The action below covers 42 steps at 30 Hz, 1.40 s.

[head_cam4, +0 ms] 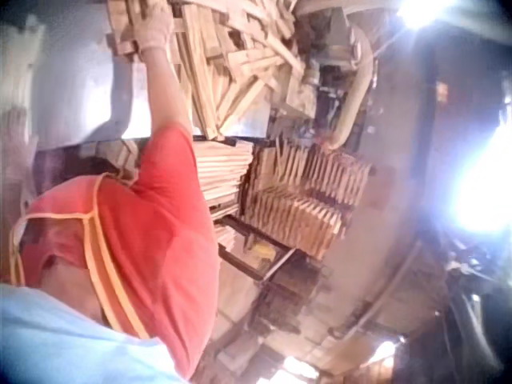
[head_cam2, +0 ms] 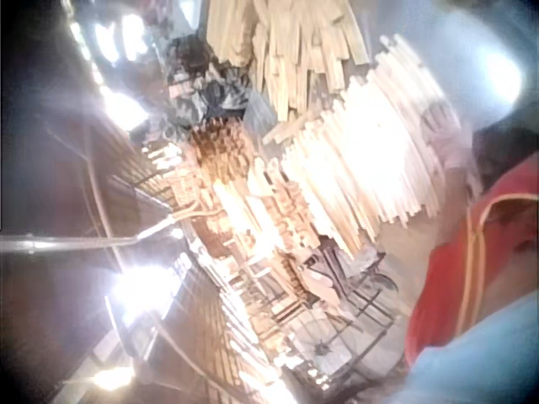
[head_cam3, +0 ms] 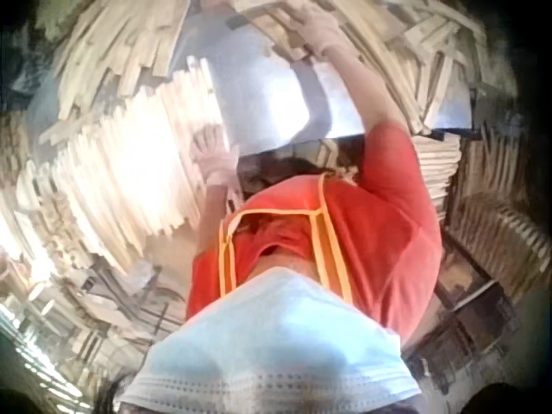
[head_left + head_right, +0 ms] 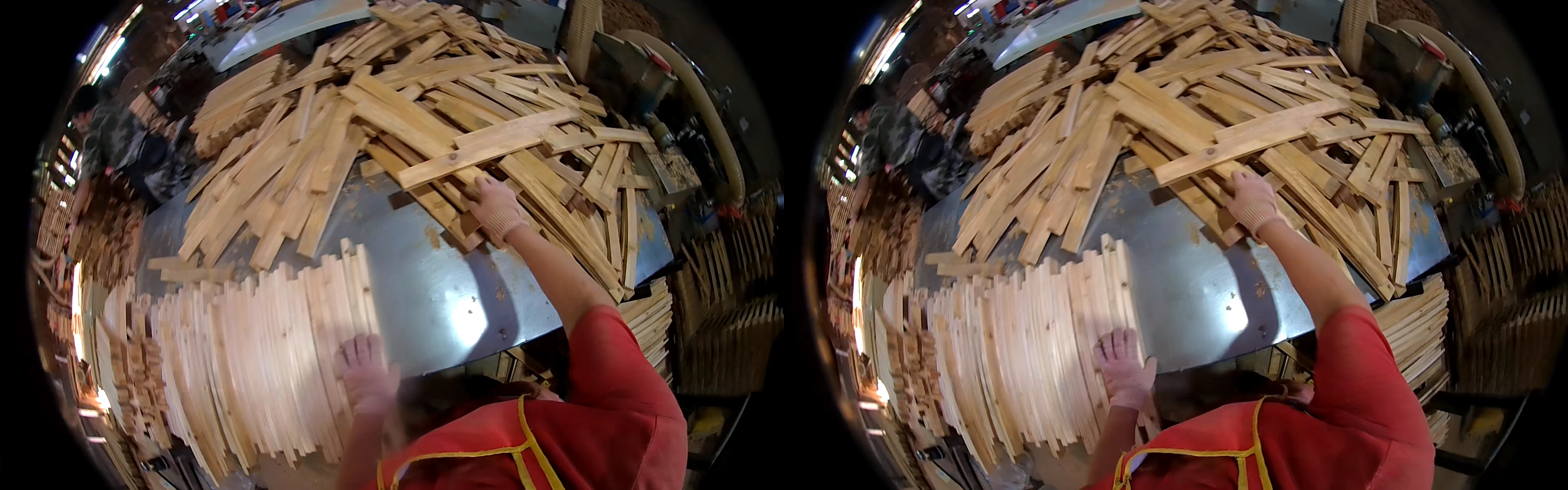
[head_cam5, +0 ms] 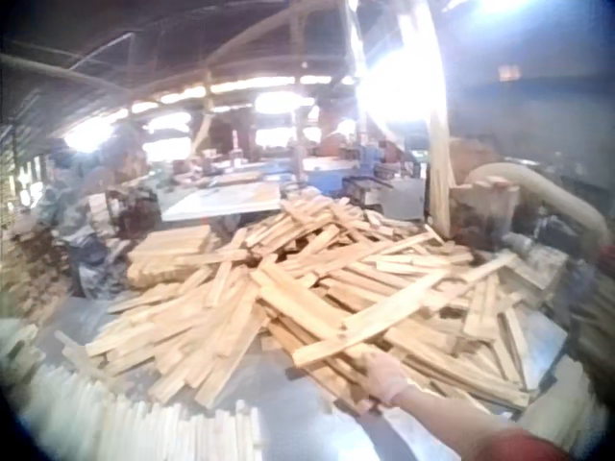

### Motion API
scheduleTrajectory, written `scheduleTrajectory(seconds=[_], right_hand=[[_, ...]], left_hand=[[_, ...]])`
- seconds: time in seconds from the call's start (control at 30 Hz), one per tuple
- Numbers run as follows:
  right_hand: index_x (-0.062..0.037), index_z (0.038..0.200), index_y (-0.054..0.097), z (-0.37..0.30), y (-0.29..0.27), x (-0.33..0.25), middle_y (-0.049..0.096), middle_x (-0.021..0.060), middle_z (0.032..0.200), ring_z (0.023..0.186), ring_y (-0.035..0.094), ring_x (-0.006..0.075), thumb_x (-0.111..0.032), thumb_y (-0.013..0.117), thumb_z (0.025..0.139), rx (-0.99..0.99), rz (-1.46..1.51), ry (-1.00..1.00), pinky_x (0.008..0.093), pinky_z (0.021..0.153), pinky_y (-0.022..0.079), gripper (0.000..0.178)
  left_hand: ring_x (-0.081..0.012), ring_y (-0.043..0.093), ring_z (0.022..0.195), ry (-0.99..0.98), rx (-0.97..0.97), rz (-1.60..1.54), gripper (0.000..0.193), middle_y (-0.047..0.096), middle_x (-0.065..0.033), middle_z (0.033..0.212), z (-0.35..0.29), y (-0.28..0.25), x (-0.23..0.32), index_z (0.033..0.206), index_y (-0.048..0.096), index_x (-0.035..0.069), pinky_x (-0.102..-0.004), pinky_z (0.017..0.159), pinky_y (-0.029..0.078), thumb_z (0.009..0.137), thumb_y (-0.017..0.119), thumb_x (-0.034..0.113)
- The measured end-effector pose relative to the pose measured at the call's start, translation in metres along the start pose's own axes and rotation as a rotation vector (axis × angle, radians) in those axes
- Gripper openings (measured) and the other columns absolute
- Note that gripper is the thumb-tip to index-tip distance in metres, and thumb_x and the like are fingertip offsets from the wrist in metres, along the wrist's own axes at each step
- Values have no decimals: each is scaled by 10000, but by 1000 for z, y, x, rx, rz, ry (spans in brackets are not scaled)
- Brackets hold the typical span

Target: The person sorts and stacks thin wooden planks on a metal table in a workshop. They pick up individual planks from a large pile, align them, and place them into a neat stack, occasionally adjusting the pile to maintain order.

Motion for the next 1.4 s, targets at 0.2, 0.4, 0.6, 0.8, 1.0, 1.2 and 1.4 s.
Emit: scheduleTrajectory(seconds=[0.2, 0.4, 0.6, 0.8, 1.0, 1.2, 1.4], right_hand=[[-71, 1283, 597, 43, 29, 4, 710, 188, 1211, 1165, 689, 367, -331, 801, 820, -16, 28, -29, 451, 990, 545, 569], [-92, 1516, 423, -172, 61, -51, 736, 171, 888, 634, 697, 249, -453, 709, 885, -605, 842, 85, 433, 635, 593, 781], [-75, 1503, 499, -330, 133, -168, 747, 280, 1076, 1065, 724, 397, -431, 634, 955, -1024, 491, -412, 484, 939, 558, 667], [-66, 1198, 744, -219, 77, -92, 736, 219, 1188, 1101, 690, 405, -419, 641, 941, -846, 584, -249, 462, 996, 536, 449], [-35, 1241, 628, -113, -62, 177, 670, 268, 1276, 1220, 632, 423, -292, 785, 812, 125, -57, 302, 479, 1025, 527, 524], [-9, 1199, 638, -161, -38, 203, 722, 291, 1106, 1107, 688, 460, -385, 828, 786, -247, -13, 378, 494, 963, 563, 590], [13, 1359, 591, -298, -55, 142, 666, 293, 1269, 1199, 647, 429, -247, 791, 746, -257, 525, 454, 456, 1044, 513, 695]], left_hand=[[-374, 307, 1551, -16, 14, -3, 900, 418, -155, 1620, -2, 14, -3, 1558, 459, 53, -603, 1295, 166, 808, 746, 458], [-378, 271, 1576, -25, 32, 24, 913, 382, -152, 1667, -2, 27, -5, 1592, 466, 108, -558, 1325, 127, 830, 741, 528], [-361, 226, 1603, 36, 31, 0, 931, 355, -135, 1694, -7, 32, -5, 1609, 450, 109, -540, 1334, 92, 862, 698, 606], [-335, 241, 1593, 7, 25, 103, 953, 362, -109, 1691, -5, 39, -9, 1622, 434, 105, -534, 1332, 72, 875, 672, 646], [-327, 282, 1577, 12, -15, 73, 899, 404, -104, 1670, -3, 20, -4, 1625, 432, 107, -546, 1330, 77, 918, 629, 626], [-342, 295, 1565, 25, 41, 121, 868, 426, -105, 1650, -4, 20, -1, 1615, 440, 95, -550, 1332, 88, 921, 635, 577], [-361, 316, 1560, 14, 88, 45, 977, 441, -136, 1624, -10, 33, -3, 1577, 474, 78, -554, 1328, 153, 765, 793, 518]])
Point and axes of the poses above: each hand's wrist, its own z-axis towards the middle knuckle, its own y-axis out of the palm, x = y × z, the point moved 7 cm from there along z, towards the middle knuckle
